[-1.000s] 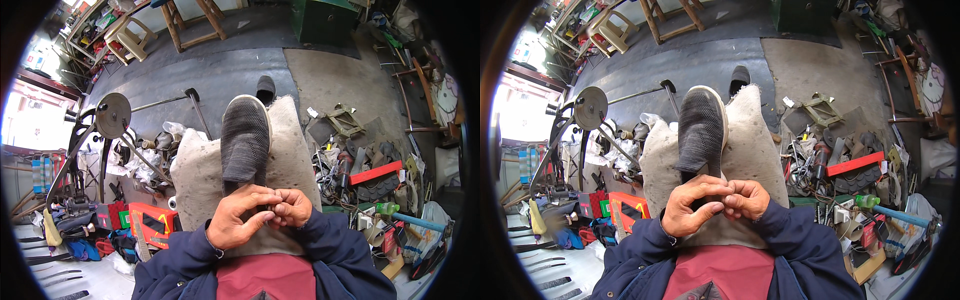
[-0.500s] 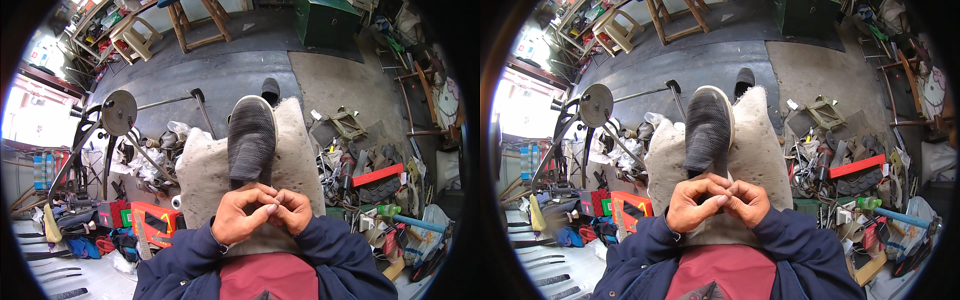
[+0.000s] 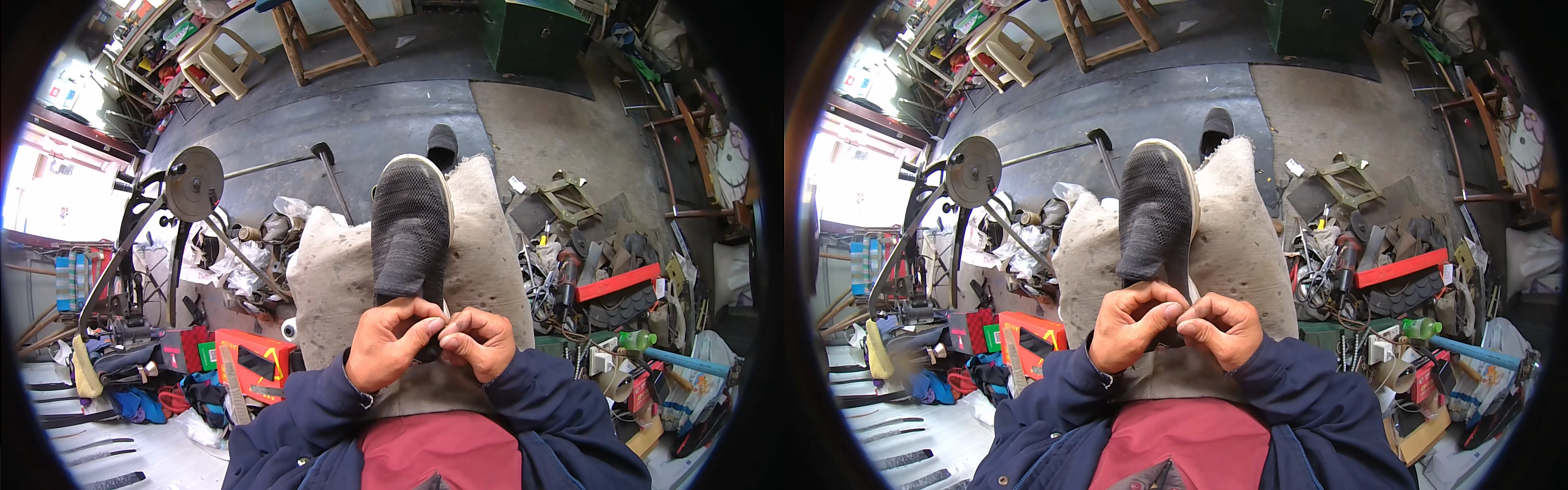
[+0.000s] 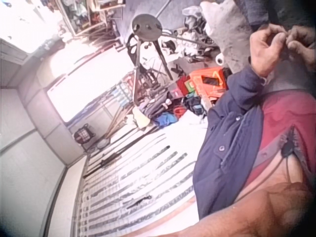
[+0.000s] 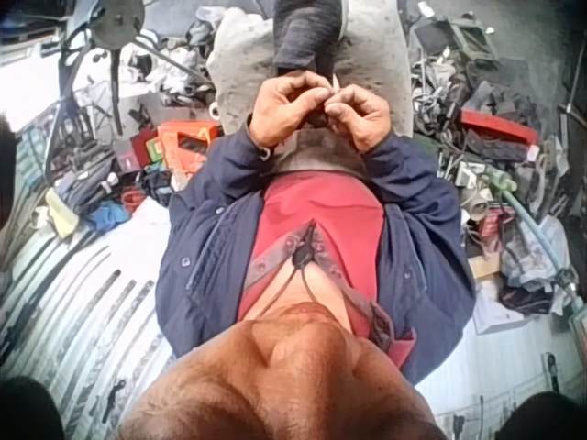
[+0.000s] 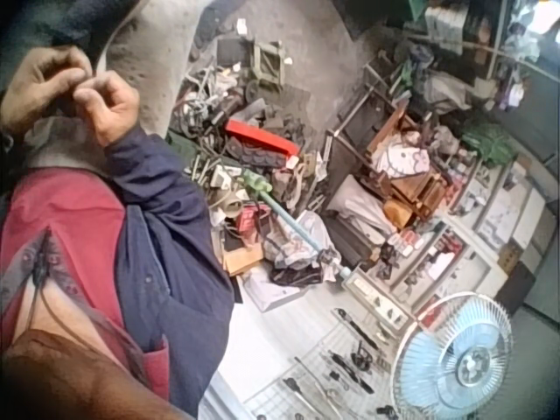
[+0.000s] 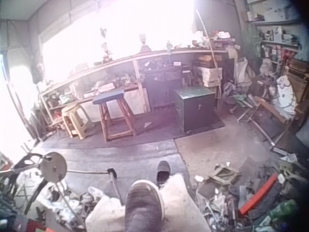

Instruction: The person removes the insole from a black slip-on shoe using shears, then inserts a new yellow insole. They adjust the shoe's upper and sole, inspect the fit, and prepare a needle and thread to stitch the shoe.

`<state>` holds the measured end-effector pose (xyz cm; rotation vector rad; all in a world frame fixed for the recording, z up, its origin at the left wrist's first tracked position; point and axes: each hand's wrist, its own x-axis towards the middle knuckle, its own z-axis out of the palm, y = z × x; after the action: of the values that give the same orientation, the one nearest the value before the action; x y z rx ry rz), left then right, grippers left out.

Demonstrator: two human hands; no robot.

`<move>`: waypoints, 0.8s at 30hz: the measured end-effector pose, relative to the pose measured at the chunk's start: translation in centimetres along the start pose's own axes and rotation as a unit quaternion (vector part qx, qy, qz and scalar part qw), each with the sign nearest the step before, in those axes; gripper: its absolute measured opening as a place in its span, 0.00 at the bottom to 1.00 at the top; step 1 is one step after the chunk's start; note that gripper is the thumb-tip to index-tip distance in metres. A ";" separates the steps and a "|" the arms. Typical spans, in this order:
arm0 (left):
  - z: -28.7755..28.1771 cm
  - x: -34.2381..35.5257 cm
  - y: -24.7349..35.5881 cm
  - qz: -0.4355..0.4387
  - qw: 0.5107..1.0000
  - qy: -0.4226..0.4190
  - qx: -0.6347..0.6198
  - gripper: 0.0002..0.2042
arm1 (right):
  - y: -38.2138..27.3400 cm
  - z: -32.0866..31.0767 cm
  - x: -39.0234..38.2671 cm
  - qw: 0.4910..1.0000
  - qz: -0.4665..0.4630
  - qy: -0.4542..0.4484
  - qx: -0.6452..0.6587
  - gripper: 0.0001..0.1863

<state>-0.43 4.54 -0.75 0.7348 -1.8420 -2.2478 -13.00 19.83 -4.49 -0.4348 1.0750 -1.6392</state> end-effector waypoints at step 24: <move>0.5 -0.2 -0.7 0.066 0.989 0.135 0.009 0.08 | -0.2 -15.4 -3.4 0.955 -0.149 0.235 -0.101 0.13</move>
<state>-0.33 5.21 -1.34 0.8477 -1.7294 -1.9450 -23.23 29.48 -11.57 -0.3589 1.6033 -1.9646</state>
